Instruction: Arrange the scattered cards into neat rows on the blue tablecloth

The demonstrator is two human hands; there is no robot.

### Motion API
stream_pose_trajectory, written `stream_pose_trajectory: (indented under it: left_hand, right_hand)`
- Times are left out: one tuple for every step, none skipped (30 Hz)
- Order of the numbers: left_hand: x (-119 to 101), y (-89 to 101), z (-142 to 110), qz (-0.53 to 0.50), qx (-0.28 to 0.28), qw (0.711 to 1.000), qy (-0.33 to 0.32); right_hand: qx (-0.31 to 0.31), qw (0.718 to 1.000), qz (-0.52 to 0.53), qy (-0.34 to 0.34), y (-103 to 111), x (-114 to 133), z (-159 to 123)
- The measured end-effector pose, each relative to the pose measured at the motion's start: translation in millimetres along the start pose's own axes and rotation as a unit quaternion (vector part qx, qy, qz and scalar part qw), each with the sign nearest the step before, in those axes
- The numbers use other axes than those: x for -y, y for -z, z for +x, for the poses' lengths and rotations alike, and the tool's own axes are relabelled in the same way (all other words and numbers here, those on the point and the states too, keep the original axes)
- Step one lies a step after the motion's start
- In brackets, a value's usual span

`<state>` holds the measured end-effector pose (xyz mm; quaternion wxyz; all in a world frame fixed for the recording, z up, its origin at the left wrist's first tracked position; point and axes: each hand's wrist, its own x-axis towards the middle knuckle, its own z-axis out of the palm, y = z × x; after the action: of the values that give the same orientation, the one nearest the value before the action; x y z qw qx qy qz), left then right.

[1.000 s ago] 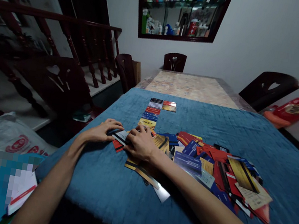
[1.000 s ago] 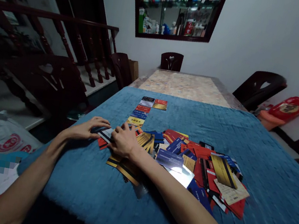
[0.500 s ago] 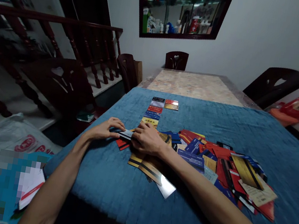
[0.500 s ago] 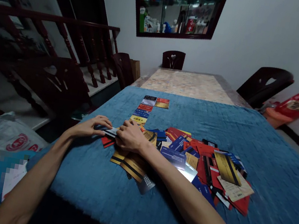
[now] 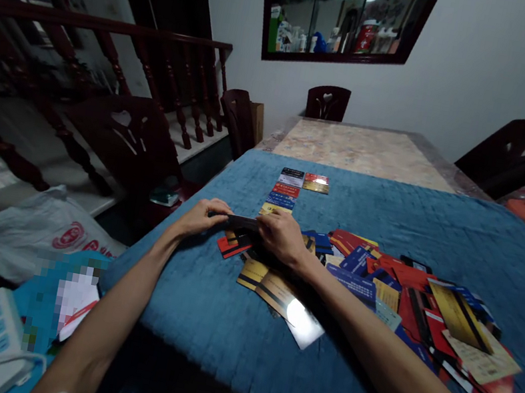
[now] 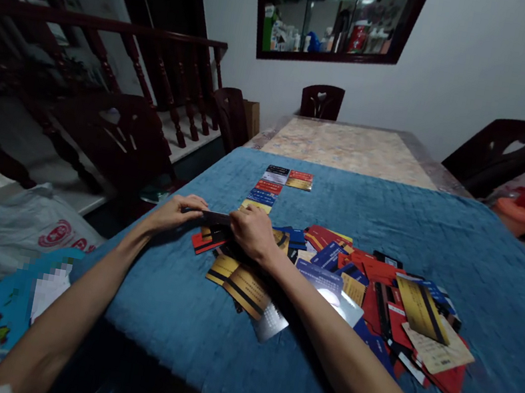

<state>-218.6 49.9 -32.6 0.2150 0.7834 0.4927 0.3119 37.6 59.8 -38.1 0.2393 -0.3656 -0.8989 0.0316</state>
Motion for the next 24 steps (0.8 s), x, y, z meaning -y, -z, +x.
stream_pose_trajectory:
  left_hand:
    - [-1,-1.3,0,0.003,-0.005,1.0,0.002]
    - [-1,-2.7,0,0.007,-0.009,1.0,0.004]
    - [-2,-4.0,0,0.011,-0.016,1.0,0.008]
    - [-3,-5.4,0,0.015,-0.023,1.0,0.013]
    - [-3,-6.7,1,0.017,-0.03,0.999,0.016]
    - [-4,-8.1,1,0.019,-0.037,0.999,0.02]
    - [-5,-9.3,1,0.02,-0.043,0.999,0.022]
    - [-5,-10.5,1,0.022,-0.047,0.998,0.023]
    - [-6,-11.6,1,0.023,-0.049,0.998,0.023]
    - [-6,-12.5,1,0.025,-0.051,0.998,0.022]
    - [-7,-13.2,1,0.026,-0.052,0.998,0.02]
    - [-7,-13.9,1,0.026,-0.055,0.998,0.018]
    - [-8,-14.4,1,0.026,-0.058,0.998,0.016]
    - [-8,-14.9,1,0.026,-0.062,0.998,0.014]
    - [-8,-15.3,0,0.025,-0.067,0.997,0.014]
    - [-8,-15.8,0,0.023,-0.071,0.997,0.015]
    - [-8,-16.2,0,0.021,-0.075,0.997,0.016]
    - [-8,-16.7,1,0.019,-0.078,0.997,0.017]
    - [-7,-17.2,1,0.017,-0.08,0.996,0.016]
    - [-7,-17.7,1,0.016,-0.085,0.996,0.015]
    - [-7,-18.1,2,0.015,-0.09,0.996,0.013]
    - [-6,-18.5,2,0.015,-0.094,0.995,0.012]
    - [-6,-18.8,2,0.015,-0.099,0.995,0.011]
    - [-6,-19.1,2,0.014,-0.103,0.995,0.01]
  right_hand:
    - [0.004,1.0,0.005,-0.012,-1,0,0]
    - [0.008,1.0,0.01,-0.022,-1,-1,-1]
    - [0.011,0.999,0.013,-0.028,-2,-1,-1]
    - [0.013,0.999,0.015,-0.033,-2,-1,-2]
    - [0.012,0.999,0.016,-0.038,-3,-2,-2]
    - [0.009,0.999,0.013,-0.042,-3,-1,-2]
    - [0.004,0.999,0.009,-0.045,-4,-1,-3]
    - [-0.001,0.999,0.002,-0.045,-4,0,-3]
    - [-0.005,0.999,-0.006,-0.041,-4,0,-3]
    - [-0.006,0.999,-0.015,-0.033,-4,1,-4]
    - [-0.006,0.999,-0.024,-0.023,-4,1,-4]
    - [-0.005,0.999,-0.034,-0.015,-5,2,-5]
    - [-0.004,0.999,-0.043,-0.01,-5,2,-5]
    - [-0.002,0.999,-0.052,-0.008,-5,2,-5]
    - [-0.001,0.998,-0.058,-0.008,-6,2,-5]
    - [0.002,0.998,-0.061,-0.01,-6,2,-4]
    - [0.005,0.998,-0.064,-0.011,-6,2,-4]
    - [0.008,0.998,-0.065,-0.014,-6,2,-4]
    - [0.011,0.998,-0.065,-0.016,-6,3,-4]
    - [0.014,0.998,-0.065,-0.018,-5,3,-4]
    - [0.016,0.998,-0.066,-0.017,-5,4,-4]
    - [0.019,0.998,-0.066,-0.016,-4,4,-5]
    - [0.021,0.997,-0.068,-0.013,-3,5,-5]
    - [0.021,0.997,-0.069,-0.01,-2,6,-6]
